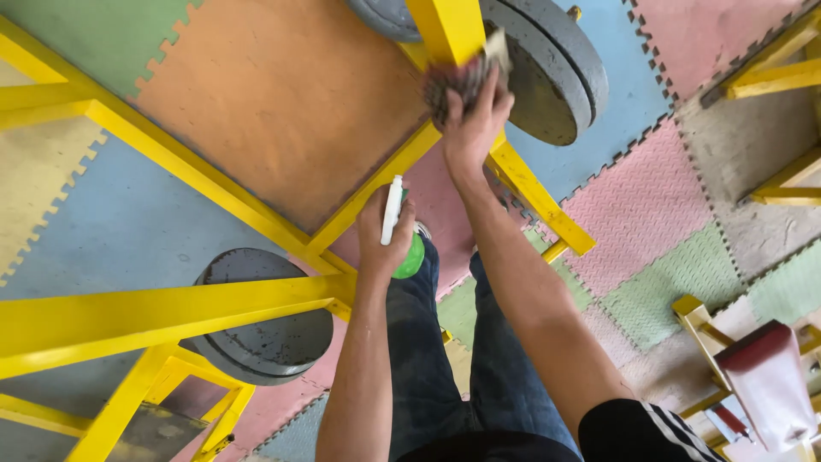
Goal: Cleaning various pieces of gym equipment with a spray bottle and a cloth.
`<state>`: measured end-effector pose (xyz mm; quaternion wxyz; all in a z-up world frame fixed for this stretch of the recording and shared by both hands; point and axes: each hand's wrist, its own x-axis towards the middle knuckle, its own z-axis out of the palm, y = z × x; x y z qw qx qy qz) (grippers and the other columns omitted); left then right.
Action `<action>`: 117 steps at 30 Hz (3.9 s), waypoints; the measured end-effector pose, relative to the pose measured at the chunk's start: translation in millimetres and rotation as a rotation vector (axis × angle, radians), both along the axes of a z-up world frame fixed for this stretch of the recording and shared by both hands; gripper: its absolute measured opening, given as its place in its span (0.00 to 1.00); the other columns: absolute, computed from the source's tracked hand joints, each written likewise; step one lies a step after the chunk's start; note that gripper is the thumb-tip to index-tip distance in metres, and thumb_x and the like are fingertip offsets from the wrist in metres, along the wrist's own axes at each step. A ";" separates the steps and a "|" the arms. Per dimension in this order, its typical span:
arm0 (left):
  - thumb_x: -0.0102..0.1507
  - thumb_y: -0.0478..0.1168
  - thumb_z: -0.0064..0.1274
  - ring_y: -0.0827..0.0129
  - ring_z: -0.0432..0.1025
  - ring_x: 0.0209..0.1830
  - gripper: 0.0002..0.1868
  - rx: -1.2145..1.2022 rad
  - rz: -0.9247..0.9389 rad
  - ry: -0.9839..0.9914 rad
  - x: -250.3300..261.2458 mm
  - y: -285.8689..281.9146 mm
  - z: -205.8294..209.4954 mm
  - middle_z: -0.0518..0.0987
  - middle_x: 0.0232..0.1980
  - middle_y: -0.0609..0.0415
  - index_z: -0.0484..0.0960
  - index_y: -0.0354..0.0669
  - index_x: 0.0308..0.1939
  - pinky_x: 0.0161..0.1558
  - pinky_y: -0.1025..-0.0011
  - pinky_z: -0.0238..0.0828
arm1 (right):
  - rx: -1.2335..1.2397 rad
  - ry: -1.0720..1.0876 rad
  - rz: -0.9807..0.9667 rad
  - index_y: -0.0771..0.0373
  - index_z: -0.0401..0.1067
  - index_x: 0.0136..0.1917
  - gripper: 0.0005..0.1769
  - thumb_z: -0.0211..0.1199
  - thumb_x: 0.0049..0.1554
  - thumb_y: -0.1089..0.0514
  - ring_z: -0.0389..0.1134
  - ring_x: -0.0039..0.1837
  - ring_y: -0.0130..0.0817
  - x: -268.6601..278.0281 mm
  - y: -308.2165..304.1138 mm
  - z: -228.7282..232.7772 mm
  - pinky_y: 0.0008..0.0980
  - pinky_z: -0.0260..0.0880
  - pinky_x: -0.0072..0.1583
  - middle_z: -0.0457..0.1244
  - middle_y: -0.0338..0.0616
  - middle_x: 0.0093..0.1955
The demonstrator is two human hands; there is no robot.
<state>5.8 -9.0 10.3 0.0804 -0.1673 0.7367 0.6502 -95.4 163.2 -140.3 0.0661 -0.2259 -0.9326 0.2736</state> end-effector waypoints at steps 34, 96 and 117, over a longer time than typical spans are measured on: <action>0.62 0.31 0.56 0.56 0.80 0.39 0.13 -0.068 0.246 0.091 -69.5 -6.3 132.5 0.82 0.42 0.41 0.80 0.33 0.50 0.44 0.66 0.75 | 0.301 0.391 0.859 0.59 0.54 0.83 0.41 0.58 0.60 0.72 0.42 0.86 0.64 -149.5 -63.8 184.2 0.58 0.52 0.81 0.39 0.60 0.87; 0.52 0.25 0.63 0.39 0.68 0.62 0.38 -0.274 -0.479 0.352 -290.6 -253.3 346.3 0.59 0.65 0.38 0.69 0.40 0.65 0.57 0.56 0.74 | 0.022 0.082 0.273 0.49 0.47 0.88 0.54 0.62 0.53 0.70 0.42 0.89 0.57 -206.6 -201.5 313.3 0.47 0.49 0.86 0.37 0.51 0.91; 0.61 0.24 0.54 0.67 0.78 0.36 0.18 0.001 -0.160 0.301 -306.1 -235.3 325.2 0.81 0.38 0.49 0.66 0.39 0.49 0.43 0.69 0.76 | 0.015 0.217 0.414 0.61 0.38 0.85 0.52 0.66 0.58 0.61 0.52 0.77 0.67 -265.5 -215.0 360.1 0.56 0.54 0.77 0.48 0.66 0.79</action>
